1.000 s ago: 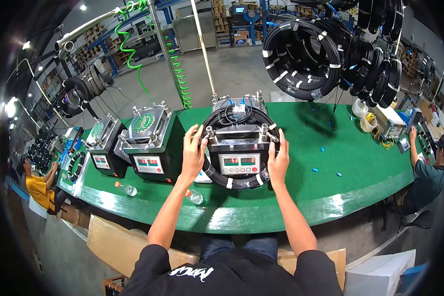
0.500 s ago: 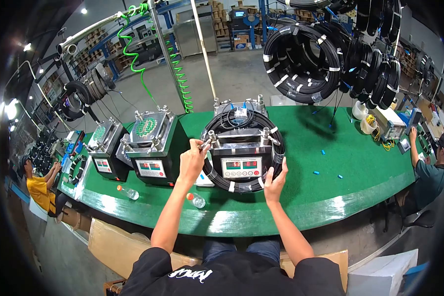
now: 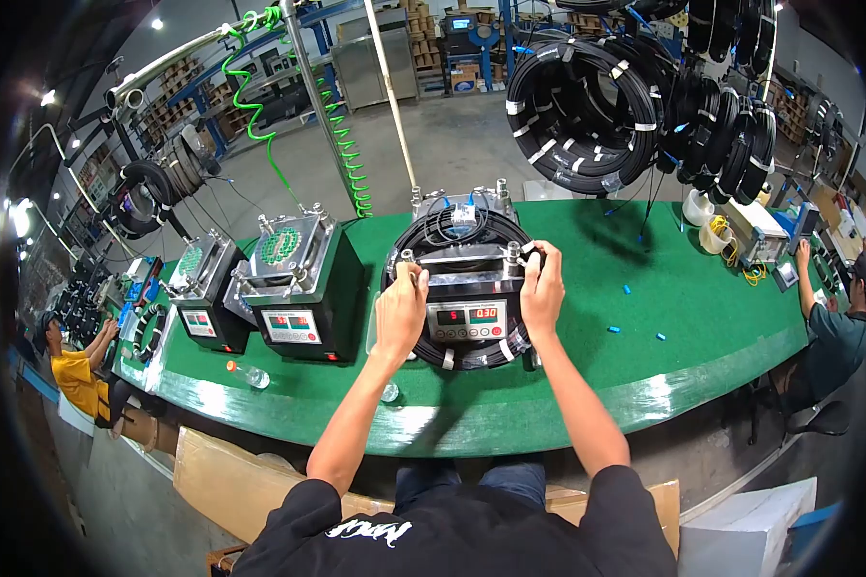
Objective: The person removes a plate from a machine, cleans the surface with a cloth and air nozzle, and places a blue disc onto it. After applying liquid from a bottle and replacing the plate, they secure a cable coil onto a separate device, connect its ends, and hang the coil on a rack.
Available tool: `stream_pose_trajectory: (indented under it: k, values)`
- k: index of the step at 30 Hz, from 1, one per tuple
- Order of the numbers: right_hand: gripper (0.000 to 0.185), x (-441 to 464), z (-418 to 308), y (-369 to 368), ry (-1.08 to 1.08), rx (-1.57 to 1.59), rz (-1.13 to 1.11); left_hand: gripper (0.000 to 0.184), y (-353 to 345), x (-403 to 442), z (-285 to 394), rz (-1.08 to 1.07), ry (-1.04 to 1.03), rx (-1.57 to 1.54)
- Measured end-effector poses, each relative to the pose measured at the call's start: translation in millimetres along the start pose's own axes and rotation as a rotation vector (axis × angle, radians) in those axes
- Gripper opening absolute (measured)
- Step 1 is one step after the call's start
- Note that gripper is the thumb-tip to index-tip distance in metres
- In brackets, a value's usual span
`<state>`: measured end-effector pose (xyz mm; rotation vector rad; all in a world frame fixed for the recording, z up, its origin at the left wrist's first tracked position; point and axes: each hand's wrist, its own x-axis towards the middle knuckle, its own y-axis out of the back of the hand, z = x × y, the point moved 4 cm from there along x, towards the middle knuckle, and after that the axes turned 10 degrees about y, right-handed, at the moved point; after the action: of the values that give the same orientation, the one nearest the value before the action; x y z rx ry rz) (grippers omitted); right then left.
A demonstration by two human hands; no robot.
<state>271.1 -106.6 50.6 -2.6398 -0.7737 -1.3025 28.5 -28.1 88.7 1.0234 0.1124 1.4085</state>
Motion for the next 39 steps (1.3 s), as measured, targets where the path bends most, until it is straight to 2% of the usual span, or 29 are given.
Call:
stream_pose_trajectory:
  k: [4, 5, 7, 8, 9, 11, 13, 14, 17, 20, 23, 25, 26, 29, 30, 33, 35, 37, 38, 39]
  values:
    - [0.025, -7, 2, 5, -0.020, -0.100, 0.146, 0.024, 5, -1, 0, -0.093, 0.032, -0.257]
    - [0.025, -7, -3, 9, -0.028, -0.177, 0.157, 0.026, 10, 0, -5, -0.193, 0.147, -0.259]
    - [0.027, -10, -3, 6, 0.085, -0.330, 0.103, 0.028, 8, -2, -25, 0.102, -0.014, -0.347]
    - [0.029, -13, -3, 6, 0.142, -0.408, 0.072, 0.031, 9, -7, -32, 0.210, -0.006, -0.349]
    - [0.026, -15, -4, 6, 0.140, -0.388, 0.061, 0.040, 11, -11, -34, 0.376, -0.001, -0.190]
    - [0.021, -16, -4, 6, 0.145, -0.345, 0.041, 0.049, -7, -16, -56, 0.382, 0.162, -0.345]
    - [0.019, -16, -6, 14, 0.221, -0.274, 0.045, 0.060, -29, -31, -65, 0.237, 0.265, -0.519]
    - [0.019, -16, -8, 18, 0.260, -0.238, 0.046, 0.067, -35, -44, -61, 0.220, 0.289, -0.472]
    - [0.027, -9, -27, 34, 0.181, -0.186, 0.035, 0.073, -51, -58, -71, 0.220, 0.304, -0.652]
    - [0.034, 1, -5, 32, -0.231, -0.005, -0.203, 0.079, -57, -73, -70, 0.225, 0.331, -0.637]
    - [0.046, 2, 1, 23, -0.100, 0.054, -0.277, 0.085, -65, -92, -73, 0.211, 0.307, -0.627]
    - [0.052, 6, -24, 24, 0.232, -0.001, -0.210, 0.088, -67, -94, -73, 0.194, 0.321, -0.640]
    - [0.063, 7, -33, 26, 0.276, -0.088, -0.222, 0.088, -68, -93, -73, 0.206, 0.316, -0.623]
    - [0.068, 10, -36, 24, 0.222, -0.377, -0.365, 0.087, -69, -94, -70, 0.216, 0.315, -0.626]
    - [0.067, 13, -39, 21, 0.327, -0.375, -0.329, 0.086, -69, -94, -70, 0.219, 0.314, -0.634]
    - [0.055, 15, -36, 14, 0.368, -0.427, -0.317, 0.085, -67, -94, -69, 0.219, 0.307, -0.607]
    - [0.032, 6, -45, 7, 0.482, -0.467, -0.322, 0.085, -69, -93, -70, 0.223, 0.304, -0.626]
    - [0.029, -2, -46, -9, 0.575, -0.360, -0.412, 0.084, -70, -96, -70, 0.228, 0.306, -0.635]
    - [0.022, -1, -49, -15, 0.638, -0.401, -0.323, 0.084, -70, -95, -69, 0.232, 0.305, -0.636]
    - [0.021, 5, -48, -15, 0.584, -0.346, -0.330, 0.083, -70, -94, -69, 0.237, 0.300, -0.638]
